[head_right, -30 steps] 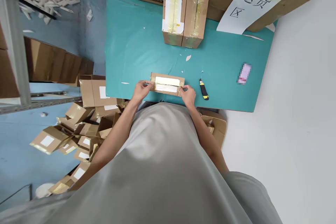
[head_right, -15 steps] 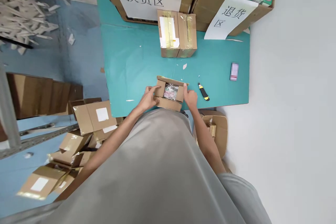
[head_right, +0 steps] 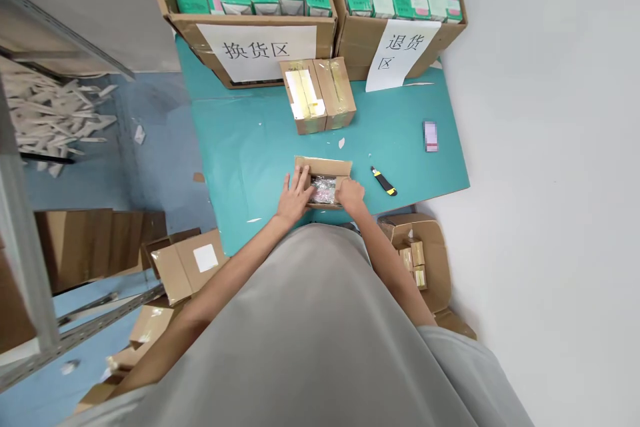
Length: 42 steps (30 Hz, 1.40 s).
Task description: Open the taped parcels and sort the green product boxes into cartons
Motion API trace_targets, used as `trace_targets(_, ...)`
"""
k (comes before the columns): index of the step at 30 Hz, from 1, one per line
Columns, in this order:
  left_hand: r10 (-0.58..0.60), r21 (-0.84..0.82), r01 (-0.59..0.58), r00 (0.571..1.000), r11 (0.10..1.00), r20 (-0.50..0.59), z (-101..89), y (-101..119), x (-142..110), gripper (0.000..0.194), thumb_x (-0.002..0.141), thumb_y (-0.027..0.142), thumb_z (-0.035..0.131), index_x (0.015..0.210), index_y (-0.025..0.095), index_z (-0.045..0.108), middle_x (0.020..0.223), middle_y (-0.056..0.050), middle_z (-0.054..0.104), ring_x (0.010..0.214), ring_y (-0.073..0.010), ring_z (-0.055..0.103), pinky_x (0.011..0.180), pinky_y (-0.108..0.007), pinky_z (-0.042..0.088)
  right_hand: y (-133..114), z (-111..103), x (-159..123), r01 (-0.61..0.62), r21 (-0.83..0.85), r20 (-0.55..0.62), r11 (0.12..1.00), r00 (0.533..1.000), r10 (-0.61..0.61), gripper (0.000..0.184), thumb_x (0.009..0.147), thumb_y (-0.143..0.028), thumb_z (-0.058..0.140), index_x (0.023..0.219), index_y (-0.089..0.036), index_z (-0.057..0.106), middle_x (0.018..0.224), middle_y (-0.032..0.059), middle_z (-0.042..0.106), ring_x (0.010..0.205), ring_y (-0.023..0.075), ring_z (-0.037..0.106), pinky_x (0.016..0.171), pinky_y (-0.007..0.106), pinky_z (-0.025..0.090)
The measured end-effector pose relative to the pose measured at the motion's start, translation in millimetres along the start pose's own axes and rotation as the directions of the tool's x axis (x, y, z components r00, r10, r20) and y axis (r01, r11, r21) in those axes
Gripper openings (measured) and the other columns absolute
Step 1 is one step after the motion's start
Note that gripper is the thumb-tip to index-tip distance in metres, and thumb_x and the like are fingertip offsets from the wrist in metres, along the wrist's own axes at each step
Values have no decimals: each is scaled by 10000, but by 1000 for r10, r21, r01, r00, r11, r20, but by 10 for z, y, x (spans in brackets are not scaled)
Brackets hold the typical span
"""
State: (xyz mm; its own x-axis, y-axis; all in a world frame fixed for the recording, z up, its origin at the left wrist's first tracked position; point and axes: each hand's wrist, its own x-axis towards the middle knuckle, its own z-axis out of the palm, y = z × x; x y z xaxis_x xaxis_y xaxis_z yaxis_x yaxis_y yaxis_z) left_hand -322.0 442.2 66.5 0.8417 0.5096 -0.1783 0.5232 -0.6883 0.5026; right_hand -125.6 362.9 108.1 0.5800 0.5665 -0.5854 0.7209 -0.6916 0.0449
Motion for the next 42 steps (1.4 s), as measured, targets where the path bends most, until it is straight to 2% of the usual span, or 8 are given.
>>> trace_targets(6,-71,-8,71,997,997,-13,-52,64,-18,647,849,323,959,1433,204,707,1923,-201,54,1795,-432,-10,1418,-727,71,-10,118,-103,36,23,-66,999,997,-34,602,1076,-434,754,1493,-49,555,1418,311,711,1265,343,779,1050,408,623)
trace_targets(11,-234,-75,227,968,971,-87,-99,170,-68,480,985,351,815,1411,168,690,1897,-253,206,1773,-476,176,1387,-691,263,-128,84,-106,77,29,-53,997,996,-75,501,1068,-310,716,1470,-78,526,1498,307,629,1252,312,781,991,358,633)
trace_targets(17,-518,-317,447,833,837,-193,-139,86,-264,362,1041,262,618,1388,162,644,1576,-241,641,1442,-402,654,1226,-560,528,241,-117,-232,85,124,-10,989,996,-85,419,1096,-349,634,1425,-101,555,1307,248,778,1184,355,794,963,390,605)
trace_targets(25,-726,-506,575,668,642,-163,49,107,-415,391,977,202,589,1355,196,690,1382,-141,793,1080,-305,775,1102,-478,595,729,-169,-43,162,192,-69,968,986,-152,310,1175,-276,460,1362,-168,682,1238,167,839,1178,310,783,959,334,533)
trace_targets(31,-671,-298,604,698,739,-250,22,235,-456,452,950,104,576,1370,189,721,1524,-197,647,1398,-383,624,1220,-545,520,782,-230,59,179,161,-179,971,972,-150,387,1132,-191,493,1488,-150,638,1404,197,747,1334,323,671,1056,383,538)
trace_targets(33,-614,-175,588,748,789,-252,-4,284,-383,502,958,43,508,1382,192,732,1550,-195,611,1462,-401,562,1241,-566,491,762,-226,34,214,78,-212,974,958,-193,436,1111,-106,436,1493,-133,645,1471,221,687,1400,332,608,1089,401,536)
trace_targets(37,-468,-132,456,881,880,-77,-20,370,-106,581,1006,68,528,1554,220,648,1499,-165,638,1374,-362,627,1164,-481,558,607,-193,3,394,0,-93,919,915,-392,502,1105,-40,355,1462,-142,692,1474,203,681,1408,313,595,1146,400,528)
trace_targets(42,-365,-12,366,929,931,63,50,415,262,802,928,198,805,1684,243,542,1590,-205,552,1431,-419,578,1109,-488,600,282,-113,46,567,-1,16,824,824,-567,584,1108,-202,658,1677,-195,528,1527,190,655,1447,318,600,1197,405,526)
